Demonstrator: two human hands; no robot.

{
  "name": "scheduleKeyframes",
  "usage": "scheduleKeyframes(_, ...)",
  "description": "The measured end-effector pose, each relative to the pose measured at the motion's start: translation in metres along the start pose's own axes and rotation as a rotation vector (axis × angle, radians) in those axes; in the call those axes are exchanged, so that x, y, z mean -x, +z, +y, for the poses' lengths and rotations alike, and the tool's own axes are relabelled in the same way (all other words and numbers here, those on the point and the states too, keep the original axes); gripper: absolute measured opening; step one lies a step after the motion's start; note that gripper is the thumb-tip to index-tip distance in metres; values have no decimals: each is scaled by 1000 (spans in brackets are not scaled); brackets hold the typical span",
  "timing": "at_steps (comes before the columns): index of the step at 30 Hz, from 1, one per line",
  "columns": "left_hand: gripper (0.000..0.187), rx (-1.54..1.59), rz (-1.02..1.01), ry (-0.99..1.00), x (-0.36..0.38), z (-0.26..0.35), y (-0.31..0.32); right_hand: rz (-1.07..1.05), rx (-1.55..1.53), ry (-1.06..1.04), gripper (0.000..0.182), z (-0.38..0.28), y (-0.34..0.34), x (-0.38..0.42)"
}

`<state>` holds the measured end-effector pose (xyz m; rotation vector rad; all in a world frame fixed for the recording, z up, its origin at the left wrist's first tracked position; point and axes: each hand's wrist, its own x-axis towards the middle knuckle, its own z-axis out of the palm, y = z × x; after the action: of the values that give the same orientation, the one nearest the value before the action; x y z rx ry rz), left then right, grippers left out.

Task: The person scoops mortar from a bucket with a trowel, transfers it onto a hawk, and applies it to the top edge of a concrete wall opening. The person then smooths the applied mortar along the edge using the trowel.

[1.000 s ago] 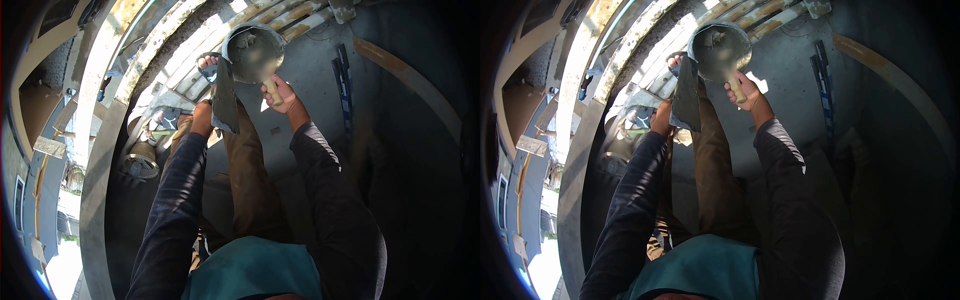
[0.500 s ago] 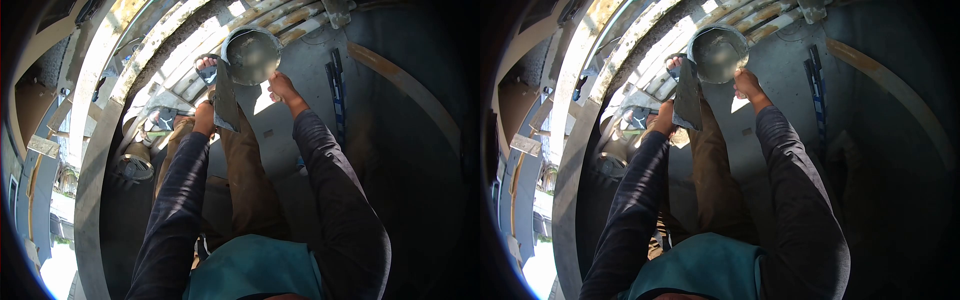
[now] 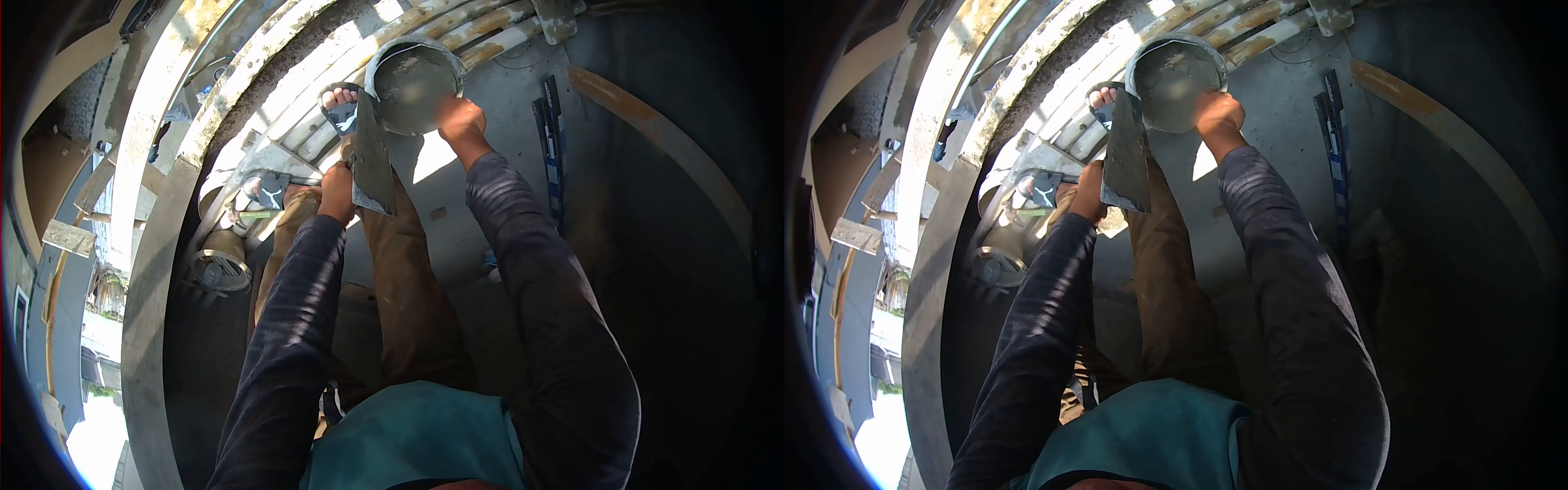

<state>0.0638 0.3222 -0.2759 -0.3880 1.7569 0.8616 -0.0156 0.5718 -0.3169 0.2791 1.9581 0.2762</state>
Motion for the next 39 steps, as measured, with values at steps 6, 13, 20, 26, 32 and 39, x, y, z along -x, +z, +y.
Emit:
scheduleKeyframes(6, 28, -72, -100, 100, 1, 0, -5, -195, -111, -108, 27, -21, -32, 4)
scheduleKeyframes(13, 31, -454, -37, 360, -22, -37, 22, -598, -670, -158, 43, 19, 6, -38)
scheduleKeyframes(20, 25, -367, -66, 448, -23, -39, 18, -814, -1355, 43, 37, 33, 14, -25)
scheduleKeyframes(26, 33, -41, -14, -9, -12, -9, 5, -1058, -2095, 66, 38, 38, 42, -15)
scheduleKeyframes(32, 32, 127, -64, -170, -17, -8, 3, -674, -1834, 194, 32, 37, 8, 30)
scheduleKeyframes(39, 22, -173, -33, 164, -15, -16, 2, -459, -1358, 394, 36, -11, 31, -13)
